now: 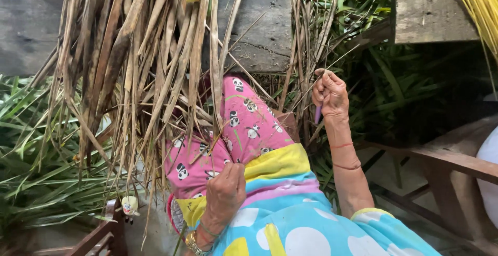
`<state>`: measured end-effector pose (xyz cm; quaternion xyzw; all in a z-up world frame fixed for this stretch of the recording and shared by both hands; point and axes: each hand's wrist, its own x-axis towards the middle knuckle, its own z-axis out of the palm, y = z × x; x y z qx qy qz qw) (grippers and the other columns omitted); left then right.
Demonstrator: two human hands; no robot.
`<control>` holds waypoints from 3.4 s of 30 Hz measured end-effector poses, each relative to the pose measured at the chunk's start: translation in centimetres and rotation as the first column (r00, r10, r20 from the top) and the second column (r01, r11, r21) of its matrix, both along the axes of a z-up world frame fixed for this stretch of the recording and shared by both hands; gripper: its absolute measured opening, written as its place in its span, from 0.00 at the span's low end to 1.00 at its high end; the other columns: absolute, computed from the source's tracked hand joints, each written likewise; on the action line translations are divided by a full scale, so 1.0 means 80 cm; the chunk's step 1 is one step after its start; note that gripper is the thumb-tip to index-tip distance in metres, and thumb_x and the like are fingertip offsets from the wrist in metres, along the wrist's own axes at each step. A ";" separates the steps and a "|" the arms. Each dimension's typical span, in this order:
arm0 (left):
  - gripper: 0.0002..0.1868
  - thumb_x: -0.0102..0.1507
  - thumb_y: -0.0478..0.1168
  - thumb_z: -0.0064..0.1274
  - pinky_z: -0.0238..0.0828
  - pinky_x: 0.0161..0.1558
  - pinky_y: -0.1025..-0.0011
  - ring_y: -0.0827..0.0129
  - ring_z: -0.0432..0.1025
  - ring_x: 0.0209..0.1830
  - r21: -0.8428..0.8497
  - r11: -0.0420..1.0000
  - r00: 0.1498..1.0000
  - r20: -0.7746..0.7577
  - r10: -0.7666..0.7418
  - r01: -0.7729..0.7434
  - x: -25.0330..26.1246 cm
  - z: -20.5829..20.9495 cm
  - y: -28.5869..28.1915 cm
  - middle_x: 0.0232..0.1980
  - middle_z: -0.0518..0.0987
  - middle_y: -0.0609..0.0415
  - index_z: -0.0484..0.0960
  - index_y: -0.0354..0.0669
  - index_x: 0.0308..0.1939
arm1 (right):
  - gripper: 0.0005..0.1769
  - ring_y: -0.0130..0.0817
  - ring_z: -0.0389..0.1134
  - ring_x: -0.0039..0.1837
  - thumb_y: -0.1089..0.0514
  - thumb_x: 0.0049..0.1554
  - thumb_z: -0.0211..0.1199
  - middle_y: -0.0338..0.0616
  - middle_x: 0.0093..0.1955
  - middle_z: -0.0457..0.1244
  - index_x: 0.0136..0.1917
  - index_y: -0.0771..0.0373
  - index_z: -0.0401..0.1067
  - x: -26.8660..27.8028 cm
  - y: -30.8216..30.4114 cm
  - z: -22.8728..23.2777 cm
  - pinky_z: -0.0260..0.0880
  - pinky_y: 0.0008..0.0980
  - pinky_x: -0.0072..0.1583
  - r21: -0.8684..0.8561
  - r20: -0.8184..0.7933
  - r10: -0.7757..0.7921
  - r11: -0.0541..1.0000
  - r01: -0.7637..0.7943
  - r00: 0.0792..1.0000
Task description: Stripping leaves from palm fronds to extract the central ribs.
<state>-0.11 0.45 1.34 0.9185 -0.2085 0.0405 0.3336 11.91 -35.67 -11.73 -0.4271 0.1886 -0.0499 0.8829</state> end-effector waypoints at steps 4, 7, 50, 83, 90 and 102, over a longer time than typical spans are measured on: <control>0.11 0.67 0.31 0.48 0.54 0.17 0.65 0.67 0.58 0.16 -0.035 0.999 0.998 -0.057 -0.013 0.011 -0.003 0.001 -0.001 0.26 0.63 0.56 0.67 0.44 0.30 | 0.19 0.27 0.53 0.23 0.57 0.58 0.67 0.40 0.28 0.56 0.55 0.74 0.71 0.004 0.011 0.009 0.47 0.27 0.24 -0.035 -0.011 -0.035 0.999 0.035 0.999; 0.11 0.66 0.31 0.47 0.58 0.21 0.60 0.61 0.63 0.20 -0.072 0.997 0.992 -0.120 -0.031 0.022 -0.008 0.005 0.004 0.27 0.64 0.55 0.67 0.46 0.30 | 0.20 0.27 0.53 0.22 0.58 0.57 0.68 0.40 0.28 0.56 0.56 0.75 0.70 0.007 -0.009 -0.021 0.46 0.26 0.24 -0.052 -0.054 -0.070 0.996 0.067 0.996; 0.04 0.62 0.29 0.53 0.50 0.18 0.84 0.83 0.58 0.16 -0.713 0.511 0.613 -0.690 -0.386 -0.480 0.049 -0.073 -0.111 0.16 0.68 0.57 0.82 0.37 0.33 | 0.06 0.35 0.51 0.12 0.74 0.53 0.55 0.54 0.18 0.52 0.45 0.81 0.69 -0.073 0.100 0.086 0.53 0.29 0.16 -0.114 0.102 0.107 0.989 -0.095 0.989; 0.04 0.64 0.30 0.58 0.73 0.36 0.73 0.71 0.73 0.30 -0.759 0.529 0.916 -0.388 0.098 -0.378 0.097 0.035 -0.079 0.32 0.79 0.50 0.81 0.39 0.42 | 0.12 0.32 0.54 0.17 0.66 0.61 0.55 0.47 0.22 0.54 0.57 0.73 0.68 -0.064 0.090 0.148 0.53 0.26 0.18 -0.392 -0.031 0.135 0.910 -0.136 0.990; 0.04 0.64 0.32 0.61 0.75 0.32 0.84 0.83 0.75 0.28 -0.822 0.204 0.846 -0.529 0.069 -0.531 0.103 0.017 -0.147 0.30 0.81 0.56 0.83 0.38 0.41 | 0.17 0.30 0.51 0.15 0.70 0.58 0.55 0.53 0.20 0.53 0.60 0.83 0.67 -0.089 0.132 0.129 0.54 0.23 0.17 -0.027 0.045 0.317 0.948 -0.316 0.948; 0.11 0.71 0.37 0.50 0.78 0.36 0.76 0.72 0.76 0.35 -0.738 -0.022 0.690 -0.619 -0.375 -0.674 0.019 -0.037 -0.150 0.39 0.77 0.46 0.73 0.30 0.51 | 0.15 0.34 0.56 0.21 0.62 0.63 0.60 0.49 0.26 0.55 0.61 0.71 0.73 -0.081 0.122 0.072 0.53 0.25 0.23 0.047 -0.005 0.141 0.989 -0.141 0.990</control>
